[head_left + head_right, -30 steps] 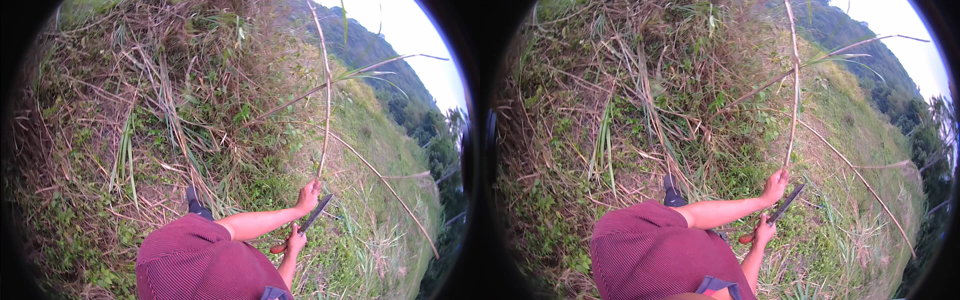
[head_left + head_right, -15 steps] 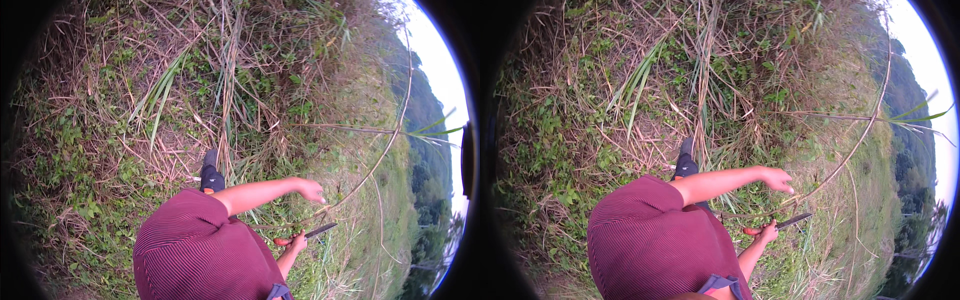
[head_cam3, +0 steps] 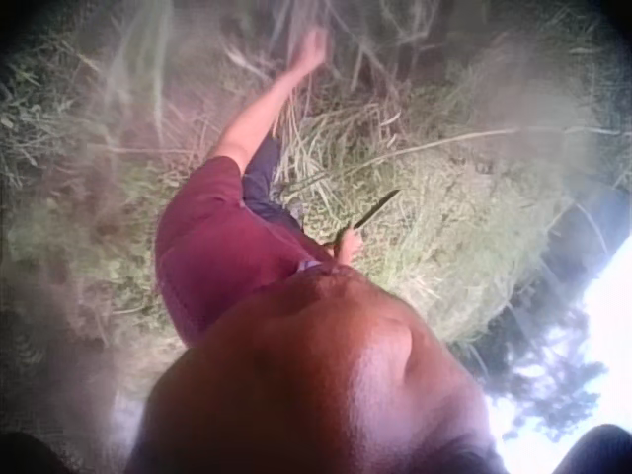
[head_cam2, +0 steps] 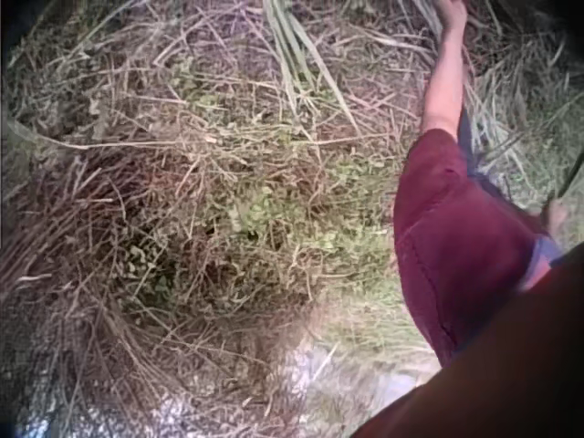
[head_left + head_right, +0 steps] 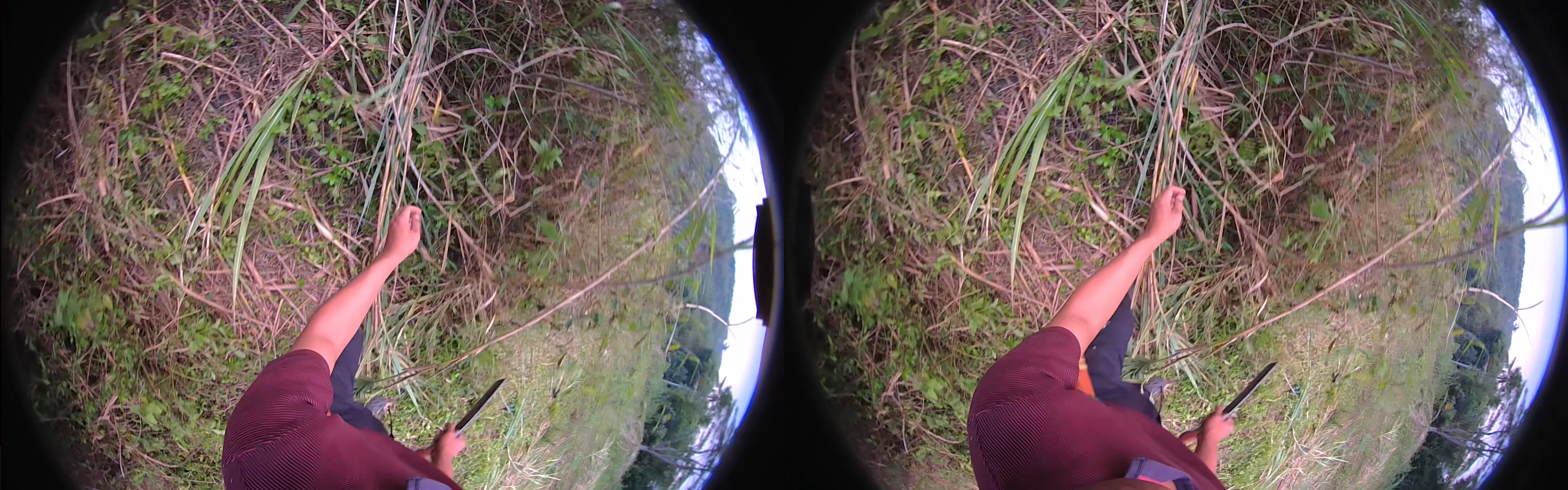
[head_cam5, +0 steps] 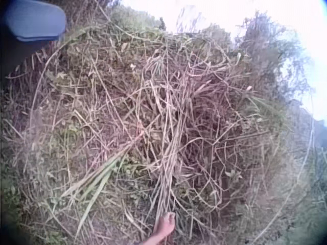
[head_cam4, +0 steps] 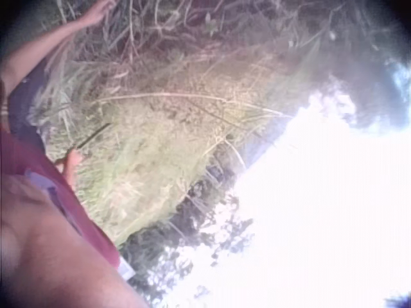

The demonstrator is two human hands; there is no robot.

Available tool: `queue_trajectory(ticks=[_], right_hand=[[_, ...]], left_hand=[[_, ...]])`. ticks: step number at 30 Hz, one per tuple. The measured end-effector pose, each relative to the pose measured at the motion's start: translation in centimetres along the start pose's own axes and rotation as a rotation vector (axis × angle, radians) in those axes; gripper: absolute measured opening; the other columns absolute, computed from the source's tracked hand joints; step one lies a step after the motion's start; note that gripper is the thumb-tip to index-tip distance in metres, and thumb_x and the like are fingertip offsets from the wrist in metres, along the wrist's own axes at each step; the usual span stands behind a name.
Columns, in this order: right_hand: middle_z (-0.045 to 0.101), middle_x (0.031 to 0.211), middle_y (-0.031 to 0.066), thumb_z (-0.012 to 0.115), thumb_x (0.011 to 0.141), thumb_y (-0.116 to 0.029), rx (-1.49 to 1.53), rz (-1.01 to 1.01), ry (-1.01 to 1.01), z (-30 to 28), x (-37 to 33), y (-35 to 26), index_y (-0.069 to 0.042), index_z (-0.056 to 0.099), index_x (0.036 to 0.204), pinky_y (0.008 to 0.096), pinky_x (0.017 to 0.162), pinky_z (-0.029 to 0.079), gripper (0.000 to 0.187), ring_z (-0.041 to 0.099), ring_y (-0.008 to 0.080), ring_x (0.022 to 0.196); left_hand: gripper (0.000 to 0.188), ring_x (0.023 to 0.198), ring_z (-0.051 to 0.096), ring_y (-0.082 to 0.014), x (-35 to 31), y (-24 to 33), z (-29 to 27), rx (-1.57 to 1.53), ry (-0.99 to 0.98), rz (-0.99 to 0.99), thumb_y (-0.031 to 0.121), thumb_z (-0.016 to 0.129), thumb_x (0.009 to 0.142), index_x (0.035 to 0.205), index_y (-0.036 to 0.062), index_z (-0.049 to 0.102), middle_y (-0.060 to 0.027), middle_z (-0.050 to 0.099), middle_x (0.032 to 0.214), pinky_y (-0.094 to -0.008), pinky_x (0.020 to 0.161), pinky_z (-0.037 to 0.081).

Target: The person uses a machete to trim and clean long, thin sticks in an outdoor grassy area. They repeatedly cut off leaves and side branches, then scrape the surface of the sticks to remove bark and smooth them. The person handles the sticks one at a time, rotating them to access different sides.

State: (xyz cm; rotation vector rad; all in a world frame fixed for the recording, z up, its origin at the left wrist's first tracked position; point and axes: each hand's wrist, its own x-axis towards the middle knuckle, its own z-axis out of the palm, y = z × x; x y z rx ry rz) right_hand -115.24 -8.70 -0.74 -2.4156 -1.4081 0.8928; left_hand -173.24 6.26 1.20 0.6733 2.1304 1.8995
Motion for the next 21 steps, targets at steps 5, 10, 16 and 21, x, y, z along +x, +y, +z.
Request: queue_trajectory(ticks=[5,10,16,21], right_hand=[[0.062,0.064,0.0164,0.057,0.086,-0.029,-0.399,0.078,-0.228,3.3,-6.1,-9.2,0.005,0.066,0.087,0.0494,0.065,0.049,0.036,0.064,0.0320,0.066],[0.062,0.064,0.0162,0.058,0.085,-0.028,-0.430,0.107,-0.218,8.3,-4.7,-17.1,0.005,0.066,0.086,0.0487,0.064,0.049,0.034,0.064,0.0314,0.065],[0.062,0.064,0.0160,0.060,0.084,-0.027,-0.446,0.087,-0.204,11.2,-0.6,-22.4,0.005,0.065,0.085,0.0479,0.062,0.048,0.032,0.063,0.0306,0.064],[0.063,0.065,0.0158,0.062,0.084,-0.025,-0.420,0.121,-0.199,12.7,-0.1,-21.3,0.005,0.065,0.084,0.0472,0.061,0.048,0.030,0.063,0.0300,0.063]], left_hand=[[0.009,0.089,0.057,-0.0400,21.0,-2.6,5.0,0.150,0.338,0.110,0.003,0.051,0.088,0.094,0.0009,0.057,-0.0194,0.058,0.092,-0.0467,0.078,0.045],[0.029,0.114,0.049,-0.0407,33.6,-8.8,10.0,0.462,0.007,-0.152,0.004,0.054,0.088,0.117,0.0009,0.052,-0.0224,0.052,0.118,-0.0484,0.098,0.039],[0.068,0.131,0.035,-0.0458,38.4,-20.7,13.2,0.638,0.253,-0.495,0.002,0.059,0.084,0.144,-0.0032,0.026,-0.0294,0.034,0.144,-0.0528,0.113,0.027],[0.058,0.127,0.043,-0.0424,36.4,-22.5,12.0,0.631,0.070,-0.596,0.012,0.064,0.086,0.134,-0.0066,0.037,-0.0308,0.043,0.136,-0.0453,0.108,0.035]])
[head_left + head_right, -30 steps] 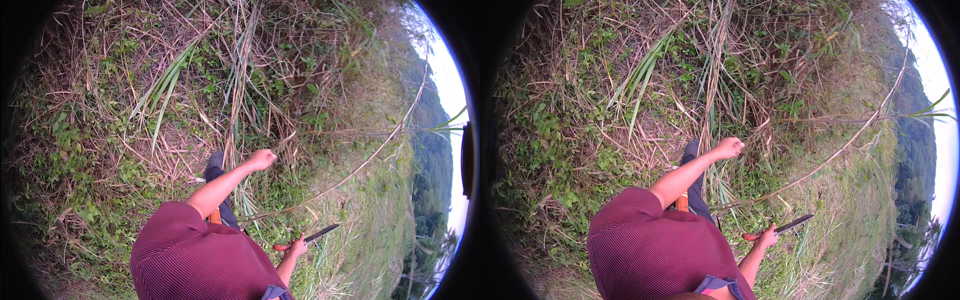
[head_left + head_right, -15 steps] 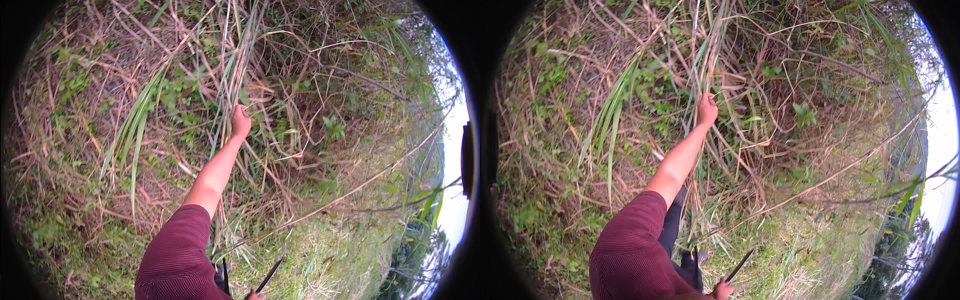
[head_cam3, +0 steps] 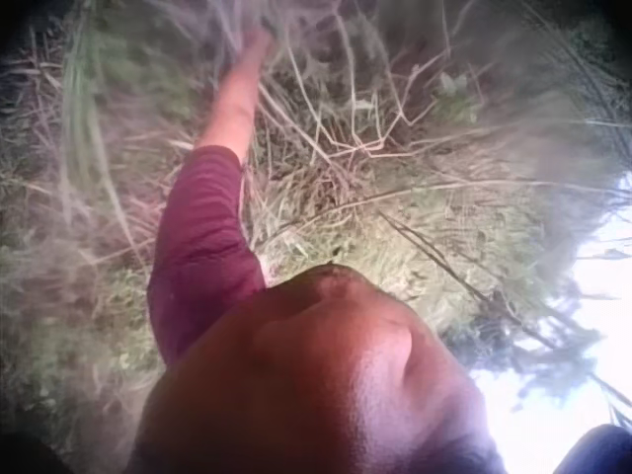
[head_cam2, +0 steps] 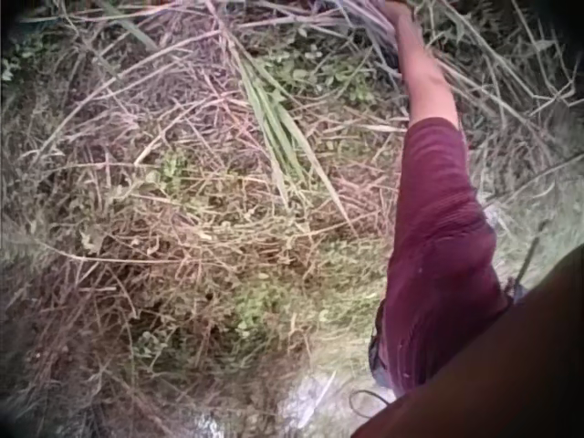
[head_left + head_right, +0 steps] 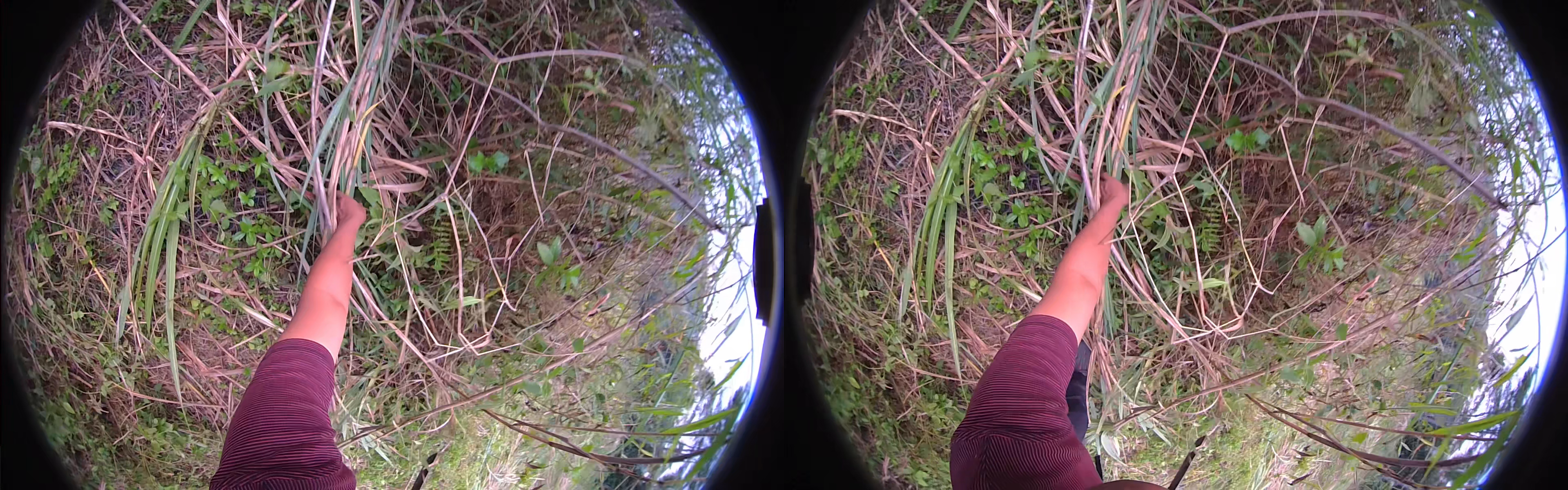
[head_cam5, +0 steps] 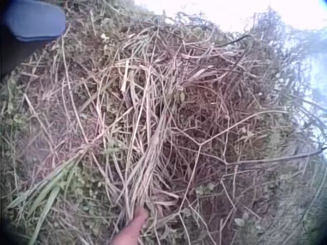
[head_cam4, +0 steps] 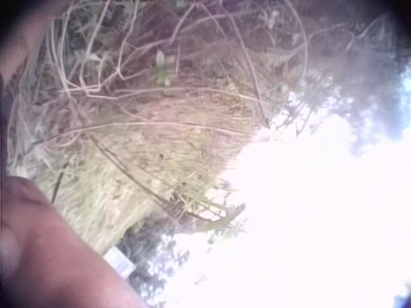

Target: The person uses a machete to trim and clean long, thin sticks in an outdoor grassy area. They repeatedly cut off leaves and side branches, then scrape the surface of the sticks to remove bark and smooth them. The person handles the sticks one at a time, rotating them to access different sides.

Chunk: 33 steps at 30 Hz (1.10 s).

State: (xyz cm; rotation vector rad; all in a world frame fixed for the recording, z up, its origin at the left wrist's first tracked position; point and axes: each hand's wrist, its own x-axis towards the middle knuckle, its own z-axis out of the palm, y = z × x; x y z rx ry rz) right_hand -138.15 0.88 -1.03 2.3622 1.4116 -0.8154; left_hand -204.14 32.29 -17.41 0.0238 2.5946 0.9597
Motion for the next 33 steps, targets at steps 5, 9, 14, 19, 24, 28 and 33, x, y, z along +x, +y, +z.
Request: queue_trajectory(ticks=[5,9,14,19,24,28,33], right_hand=[[0.063,0.065,0.0156,0.063,0.083,-0.024,0.025,0.016,-0.024,1.9,-0.8,3.6,0.004,0.064,0.083,0.0465,0.060,0.048,0.029,0.063,0.0294,0.062],[0.063,0.065,0.0155,0.064,0.082,-0.023,0.082,0.038,-0.034,2.9,-2.7,7.2,0.004,0.064,0.083,0.0459,0.059,0.048,0.027,0.063,0.0289,0.061],[0.063,0.066,0.0153,0.066,0.082,-0.022,0.169,0.077,-0.010,4.9,-5.7,13.0,0.004,0.064,0.082,0.0452,0.058,0.047,0.026,0.062,0.0283,0.060],[0.063,0.066,0.0151,0.067,0.081,-0.021,0.235,0.066,0.008,5.2,-8.3,20.3,0.004,0.063,0.081,0.0445,0.057,0.047,0.025,0.062,0.0277,0.059],[0.063,0.066,0.0149,0.069,0.080,-0.020,0.323,0.104,0.040,5.9,-11.2,29.3,0.004,0.063,0.080,0.0438,0.056,0.047,0.024,0.062,0.0270,0.058],[0.063,0.066,0.0148,0.070,0.079,-0.019,0.407,0.166,0.072,6.6,-14.2,37.0,0.003,0.062,0.080,0.0433,0.055,0.046,0.023,0.062,0.0265,0.057],[0.063,0.067,0.0146,0.071,0.079,-0.017,0.522,0.263,0.105,7.0,-17.8,43.9,0.003,0.062,0.079,0.0426,0.053,0.046,0.023,0.061,0.0259,0.056]], left_hand=[[0.028,0.088,0.063,-0.0439,-1.1,-3.0,-1.3,-0.130,0.019,0.316,0.027,0.054,0.097,0.105,0.0005,0.055,-0.0259,0.065,0.091,-0.0519,0.077,0.049],[0.034,0.075,0.063,-0.0462,-7.6,-1.4,-4.1,-0.295,-0.087,0.279,0.035,0.048,0.100,0.097,0.0027,0.054,-0.0241,0.064,0.080,-0.0520,0.067,0.049],[0.025,0.051,0.064,-0.0183,-23.7,3.3,-12.5,-0.487,-0.308,0.379,0.029,0.049,0.099,0.098,0.0046,0.055,-0.0093,0.062,0.069,-0.0335,0.047,0.050],[0.035,0.048,0.064,-0.0174,-34.1,4.4,-18.6,-0.576,-0.312,0.425,0.035,0.046,0.102,0.095,0.0018,0.056,-0.0088,0.061,0.064,-0.0310,0.045,0.051],[0.031,0.049,0.064,-0.0182,-41.8,4.4,-23.7,-0.761,-0.468,0.323,0.034,0.053,0.099,0.095,0.0030,0.057,-0.0081,0.063,0.067,-0.0300,0.044,0.052],[0.028,0.054,0.066,-0.0174,-46.4,2.2,-25.8,-0.802,-0.491,0.388,0.028,0.056,0.098,0.099,0.0007,0.057,-0.0094,0.067,0.073,-0.0300,0.050,0.055],[0.033,0.073,0.069,-0.0343,-49.0,1.2,-28.7,-0.185,0.022,0.629,0.031,0.048,0.099,0.095,0.0001,0.059,-0.0208,0.067,0.078,-0.0439,0.063,0.054]])
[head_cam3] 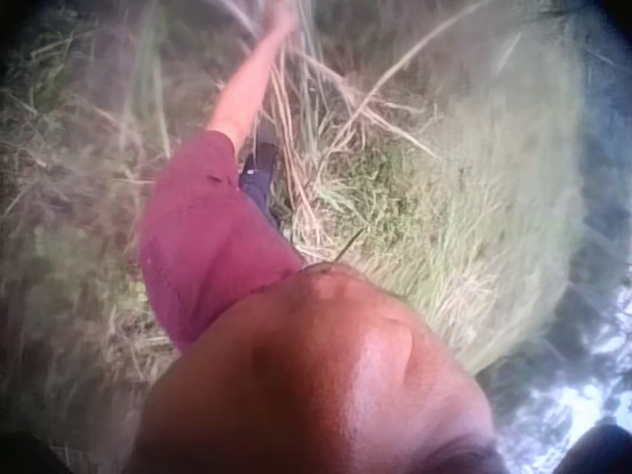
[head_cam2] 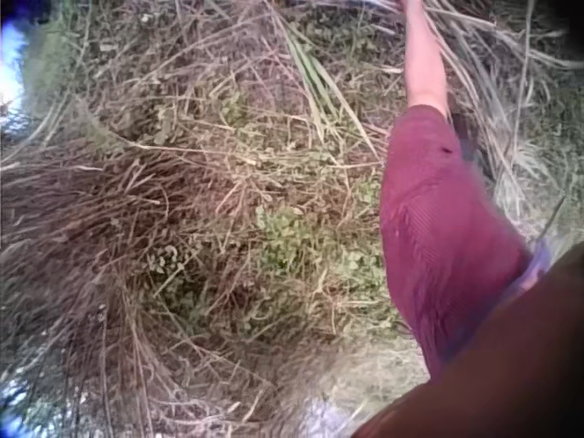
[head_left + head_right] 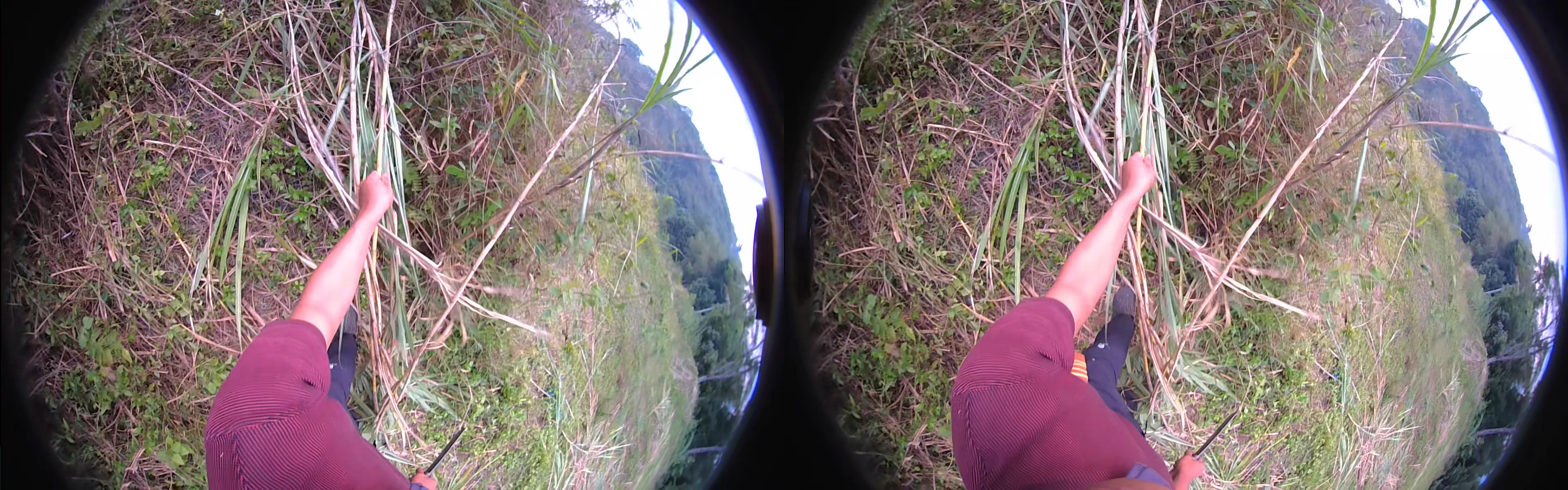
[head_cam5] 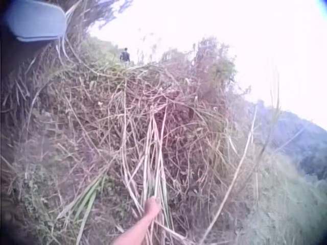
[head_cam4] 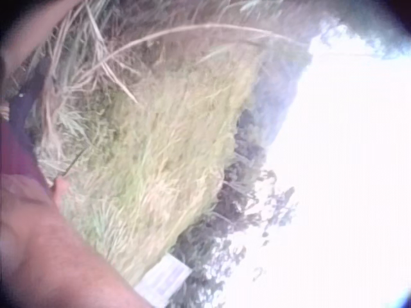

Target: The person uses a machete to trim and clean long, thin sticks in an outdoor grassy area. They repeatedly cut off leaves and side branches, then scrape the surface of the sticks to remove bark and smooth them. The person handles the sticks one at a time, rotating them to access different sides.

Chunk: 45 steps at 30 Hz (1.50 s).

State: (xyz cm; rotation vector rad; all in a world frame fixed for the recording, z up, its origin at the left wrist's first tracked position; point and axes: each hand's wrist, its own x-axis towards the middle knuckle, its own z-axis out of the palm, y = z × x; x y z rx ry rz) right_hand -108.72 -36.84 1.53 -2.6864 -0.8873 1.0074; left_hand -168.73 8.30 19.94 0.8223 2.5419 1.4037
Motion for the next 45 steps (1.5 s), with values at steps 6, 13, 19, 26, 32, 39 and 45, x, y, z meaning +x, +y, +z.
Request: queue_trajectory(ticks=[6,13,19,26,32,39,45], right_hand=[[0.056,0.062,0.0108,0.067,0.083,-0.015,0.167,0.054,-0.037,2.9,0.5,6.4,0.001,0.058,0.081,0.0374,0.039,0.039,0.019,0.051,0.0212,0.043],[0.057,0.069,0.0145,0.064,0.085,-0.022,0.171,0.043,-0.069,1.8,-0.8,9.7,0.001,0.060,0.088,0.0415,0.048,0.041,0.024,0.054,0.0265,0.055],[0.055,0.065,0.0118,0.064,0.087,-0.019,0.601,0.019,-0.070,-0.3,-0.3,8.8,0.001,0.058,0.089,0.0389,0.045,0.041,0.022,0.051,0.0242,0.051],[0.045,0.054,0.0020,0.067,0.090,-0.018,1.033,-0.041,-0.135,-6.7,-5.7,0.3,-0.003,0.053,0.086,0.0294,0.035,0.039,0.020,0.047,0.0141,0.040],[0.050,0.059,0.0021,0.068,0.089,-0.016,0.996,-0.142,-0.114,-8.4,-8.7,-3.6,-0.001,0.055,0.089,0.0264,0.036,0.038,0.019,0.046,0.0114,0.040],[0.051,0.061,-0.0019,0.073,0.086,-0.012,0.855,-0.307,-0.049,-7.3,-13.4,-6.9,-0.001,0.061,0.107,0.0238,0.040,0.034,0.026,0.046,0.0072,0.045],[0.048,0.060,-0.0009,0.077,0.082,-0.017,0.861,-0.278,0.092,-6.9,-17.1,-10.7,-0.001,0.057,0.114,0.0263,0.038,0.037,0.041,0.046,0.0089,0.043]], left_hand=[[0.039,0.085,0.064,-0.0420,-5.3,1.3,1.7,-0.048,0.018,0.021,0.038,0.043,0.099,0.101,0.0027,0.060,-0.0224,0.066,0.087,-0.0503,0.075,0.049],[0.047,0.064,0.058,-0.0245,-17.4,7.4,5.1,-0.529,-0.313,-0.448,0.047,0.043,0.100,0.101,0.0031,0.060,-0.0122,0.058,0.067,-0.0420,0.061,0.045],[0.042,0.068,0.052,-0.0191,-21.6,16.4,5.1,-0.909,-0.387,-0.446,0.042,0.053,0.098,0.095,0.0007,0.061,-0.0089,0.059,0.075,-0.0387,0.061,0.042],[0.038,0.088,0.063,-0.0262,-23.9,20.7,2.7,-0.789,-0.165,-0.495,0.028,0.052,0.090,0.104,-0.0072,0.061,-0.0214,0.065,0.102,-0.0393,0.072,0.050],[0.041,0.095,0.064,-0.0363,-24.1,12.9,1.7,-0.533,-0.298,-0.399,0.027,0.043,0.095,0.107,-0.0092,0.057,-0.0267,0.064,0.102,-0.0440,0.075,0.050],[0.037,0.095,0.059,-0.0400,-26.7,10.8,1.4,-0.516,-0.299,-0.286,0.033,0.040,0.102,0.105,-0.0025,0.051,-0.0247,0.061,0.099,-0.0471,0.081,0.045],[0.038,0.095,0.060,-0.0392,-29.1,14.6,-0.8,-0.547,-0.350,-0.284,0.032,0.040,0.101,0.104,-0.0044,0.051,-0.0262,0.061,0.098,-0.0463,0.083,0.045]])
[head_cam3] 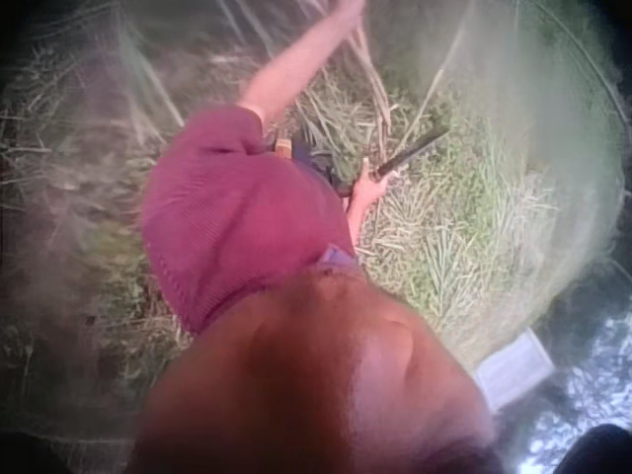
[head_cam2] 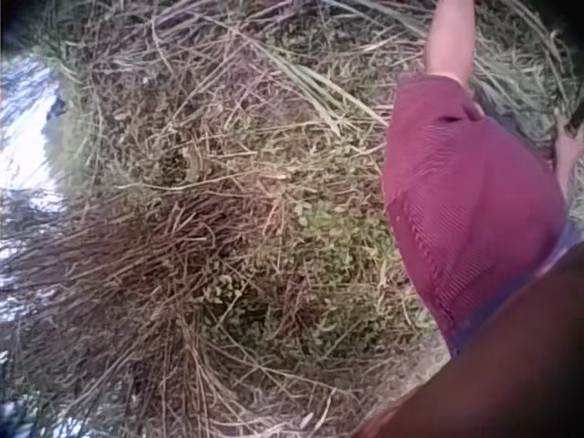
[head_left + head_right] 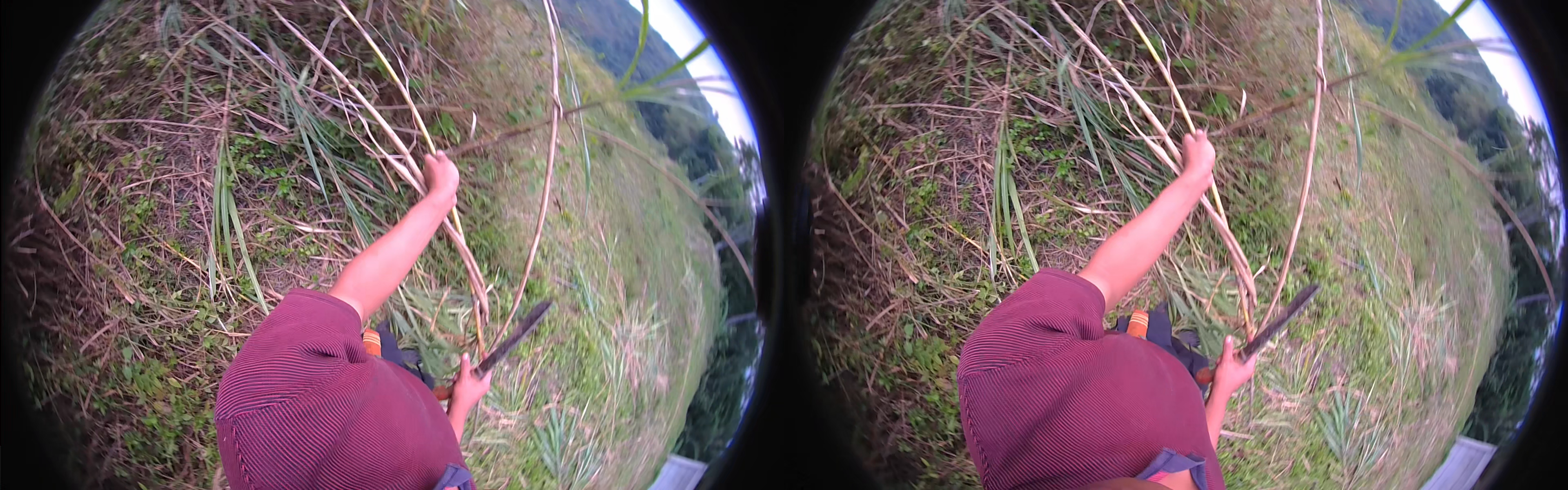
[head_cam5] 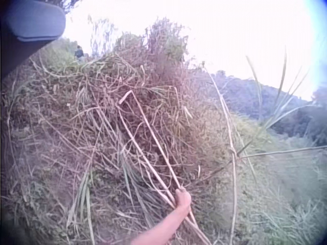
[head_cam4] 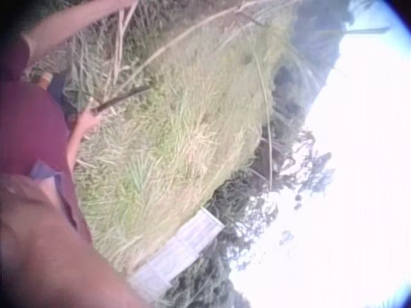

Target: The person uses a machete to trim and clean long, thin sticks in an outdoor grassy area. They repeatedly cut off leaves and side branches, then scrape the surface of the sticks to remove bark and smooth them. The person handles the sticks one at a time, rotating them to access different sides.

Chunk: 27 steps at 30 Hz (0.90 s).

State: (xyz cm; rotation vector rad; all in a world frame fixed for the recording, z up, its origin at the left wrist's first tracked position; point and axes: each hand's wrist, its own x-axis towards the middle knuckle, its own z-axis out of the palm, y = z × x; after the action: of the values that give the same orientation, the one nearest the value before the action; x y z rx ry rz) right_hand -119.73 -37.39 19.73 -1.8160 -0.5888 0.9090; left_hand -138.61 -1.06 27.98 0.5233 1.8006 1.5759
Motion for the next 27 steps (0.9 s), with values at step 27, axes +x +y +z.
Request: queue_trajectory(ticks=[27], right_hand=[[0.071,0.082,0.0113,0.077,0.072,-0.036,-0.409,-0.114,0.510,-23.1,6.1,4.0,-0.014,0.072,0.098,0.0414,0.073,0.053,0.034,0.069,0.0312,0.078]], left_hand=[[0.015,0.045,0.031,-0.0136,-23.4,5.9,4.5,-0.449,-0.701,-0.301,0.007,0.034,0.095,0.080,0.0116,0.034,-0.0024,0.035,0.061,-0.0357,0.049,0.030]])
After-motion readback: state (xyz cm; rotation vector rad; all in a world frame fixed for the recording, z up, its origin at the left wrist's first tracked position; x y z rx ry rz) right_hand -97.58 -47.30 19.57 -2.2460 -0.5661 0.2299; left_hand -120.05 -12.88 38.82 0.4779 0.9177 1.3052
